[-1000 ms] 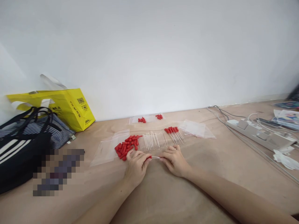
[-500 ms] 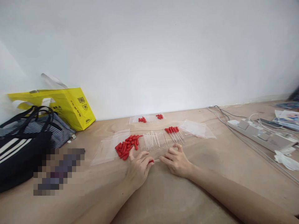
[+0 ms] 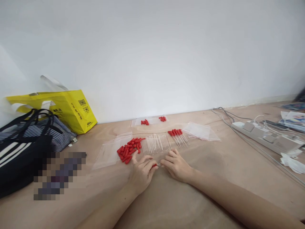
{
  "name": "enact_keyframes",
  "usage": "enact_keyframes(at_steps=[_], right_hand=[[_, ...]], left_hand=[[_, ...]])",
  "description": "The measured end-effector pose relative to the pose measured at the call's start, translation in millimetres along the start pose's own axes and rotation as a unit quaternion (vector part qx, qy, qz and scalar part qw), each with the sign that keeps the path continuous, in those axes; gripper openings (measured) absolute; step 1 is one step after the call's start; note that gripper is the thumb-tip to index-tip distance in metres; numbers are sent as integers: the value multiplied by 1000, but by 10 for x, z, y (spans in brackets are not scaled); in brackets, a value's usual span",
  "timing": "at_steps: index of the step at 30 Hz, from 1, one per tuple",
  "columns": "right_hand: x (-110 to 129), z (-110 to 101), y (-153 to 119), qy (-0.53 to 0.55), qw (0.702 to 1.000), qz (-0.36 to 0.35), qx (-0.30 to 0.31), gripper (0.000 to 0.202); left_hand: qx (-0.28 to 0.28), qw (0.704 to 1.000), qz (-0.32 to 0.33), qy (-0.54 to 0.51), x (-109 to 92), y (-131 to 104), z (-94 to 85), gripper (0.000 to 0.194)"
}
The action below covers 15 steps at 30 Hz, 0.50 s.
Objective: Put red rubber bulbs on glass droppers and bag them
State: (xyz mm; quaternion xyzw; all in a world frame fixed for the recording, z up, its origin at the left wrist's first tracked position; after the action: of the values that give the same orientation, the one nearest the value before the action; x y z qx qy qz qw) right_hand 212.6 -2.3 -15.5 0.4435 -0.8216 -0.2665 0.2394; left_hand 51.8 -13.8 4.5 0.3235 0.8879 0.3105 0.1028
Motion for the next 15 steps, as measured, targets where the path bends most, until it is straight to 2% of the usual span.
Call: enact_keyframes(at_steps=[7, 11, 15], right_hand=[[-47, -50, -31, -36, 998, -1, -50, 13], [-57, -41, -71, -55, 997, -16, -60, 12], [-40, -32, -63, -41, 998, -34, -46, 15]], left_hand=[[-27, 999, -5, 20, 155, -6, -33, 11], [-22, 999, -2, 41, 138, -1, -68, 10], [-39, 998, 7, 39, 78, 13, -80, 11]])
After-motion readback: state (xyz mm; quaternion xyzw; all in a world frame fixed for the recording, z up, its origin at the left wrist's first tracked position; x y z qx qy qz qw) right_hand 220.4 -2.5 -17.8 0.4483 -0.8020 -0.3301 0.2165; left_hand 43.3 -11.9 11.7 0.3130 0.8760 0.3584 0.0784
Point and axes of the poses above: each hand's wrist, its own y-axis towards the middle knuckle, its own z-axis out of the palm, x = y × z, the point moved 2 cm from there along y, towards the middle knuckle, and after that the axes turned 12 degrees about y, right-handed, at the moved point
